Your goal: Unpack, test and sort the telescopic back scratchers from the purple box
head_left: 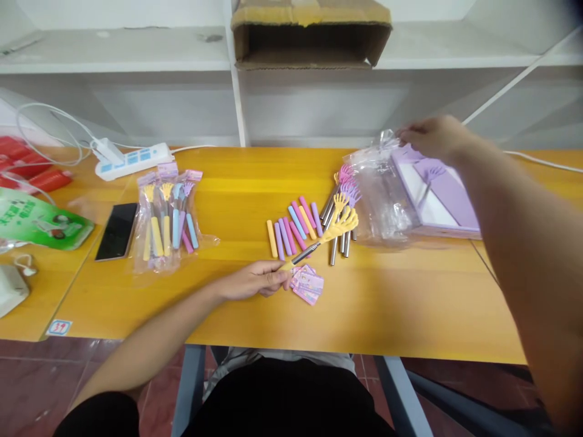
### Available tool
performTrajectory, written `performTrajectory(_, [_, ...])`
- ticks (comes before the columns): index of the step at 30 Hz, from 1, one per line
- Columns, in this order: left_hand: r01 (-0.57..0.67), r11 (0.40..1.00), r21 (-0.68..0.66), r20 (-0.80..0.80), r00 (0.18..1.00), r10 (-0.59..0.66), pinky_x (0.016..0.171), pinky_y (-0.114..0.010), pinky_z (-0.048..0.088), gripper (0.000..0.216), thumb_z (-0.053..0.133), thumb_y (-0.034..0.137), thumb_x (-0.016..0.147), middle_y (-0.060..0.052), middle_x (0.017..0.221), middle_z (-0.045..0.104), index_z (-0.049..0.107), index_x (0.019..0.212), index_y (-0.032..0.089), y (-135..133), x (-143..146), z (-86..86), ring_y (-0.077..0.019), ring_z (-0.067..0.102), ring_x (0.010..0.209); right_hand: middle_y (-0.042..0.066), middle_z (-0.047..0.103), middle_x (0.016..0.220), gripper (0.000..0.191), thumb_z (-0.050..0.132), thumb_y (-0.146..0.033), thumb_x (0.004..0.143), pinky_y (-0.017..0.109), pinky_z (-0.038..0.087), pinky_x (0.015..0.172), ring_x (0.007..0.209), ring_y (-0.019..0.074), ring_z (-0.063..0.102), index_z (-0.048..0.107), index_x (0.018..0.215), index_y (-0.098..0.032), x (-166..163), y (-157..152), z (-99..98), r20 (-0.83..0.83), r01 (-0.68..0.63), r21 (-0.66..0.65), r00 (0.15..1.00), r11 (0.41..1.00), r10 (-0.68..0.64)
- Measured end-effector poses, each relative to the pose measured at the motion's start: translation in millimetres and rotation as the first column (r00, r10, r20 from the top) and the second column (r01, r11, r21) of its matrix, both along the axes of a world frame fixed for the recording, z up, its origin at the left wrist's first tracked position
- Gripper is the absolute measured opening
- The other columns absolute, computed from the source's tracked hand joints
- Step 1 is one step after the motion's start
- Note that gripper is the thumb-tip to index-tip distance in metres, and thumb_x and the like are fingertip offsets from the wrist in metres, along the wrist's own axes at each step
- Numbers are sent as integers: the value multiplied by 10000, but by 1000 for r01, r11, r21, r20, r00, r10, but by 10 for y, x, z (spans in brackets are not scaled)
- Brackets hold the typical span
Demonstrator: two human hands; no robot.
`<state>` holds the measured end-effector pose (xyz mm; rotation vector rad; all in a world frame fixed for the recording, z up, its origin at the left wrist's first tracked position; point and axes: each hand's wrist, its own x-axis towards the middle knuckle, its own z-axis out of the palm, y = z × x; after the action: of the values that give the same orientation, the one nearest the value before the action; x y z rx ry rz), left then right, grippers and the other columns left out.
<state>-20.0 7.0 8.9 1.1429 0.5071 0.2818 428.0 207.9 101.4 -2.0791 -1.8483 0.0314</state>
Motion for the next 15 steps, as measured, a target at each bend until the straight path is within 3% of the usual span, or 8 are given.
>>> performTrajectory(2, [-14,1000,-5,-4,1000,14,572,-309,148,505,640,684,1010,92,663,316,597,961,183,5,1,-7,-99,206,570,227,794,1212,320,631,-143,1073,372,492,883,992,175,687,777,1336,-34,-13,50,-149,29,65,-35,998,997,-64])
performTrajectory(5, [-20,1000,-8,-3,1000,20,566,-306,153,507,645,686,1005,93,659,313,592,955,184,-2,13,0,-98,202,568,295,566,1580,456,540,-164,1126,455,396,1132,1434,312,517,619,1562,-57,-155,-117,-226,154,21,163,987,986,-46])
performTrajectory(7, [-15,1000,-2,-10,1000,15,565,-305,159,504,642,681,1009,85,665,328,596,951,182,-13,19,14,-101,218,577,321,485,1626,524,491,-233,1146,508,366,1179,1480,380,455,522,1633,-41,-337,-320,-312,243,-62,227,970,972,5])
performTrajectory(9, [-11,1000,3,-21,1000,11,567,-304,162,498,639,673,1015,79,672,335,598,947,181,-23,20,31,-102,226,586,341,497,1587,622,534,-369,1127,568,380,1179,1442,444,467,486,1636,-14,-535,-527,-479,290,-123,174,955,977,68])
performTrajectory(11, [-9,1000,9,-26,1000,9,570,-305,162,490,637,663,1022,78,676,333,599,948,180,-30,17,41,-101,224,589,321,498,1588,668,535,-468,1103,631,393,1161,1435,491,459,490,1629,-58,-680,-686,-699,281,-141,103,954,985,108])
performTrajectory(15, [-2,999,35,-12,1000,3,567,-306,156,479,623,652,1037,77,691,331,601,973,177,-30,11,29,-101,222,589,274,462,1635,601,461,-467,1092,685,399,1140,1458,512,439,531,1605,-162,-699,-795,-1061,217,-107,71,972,992,89])
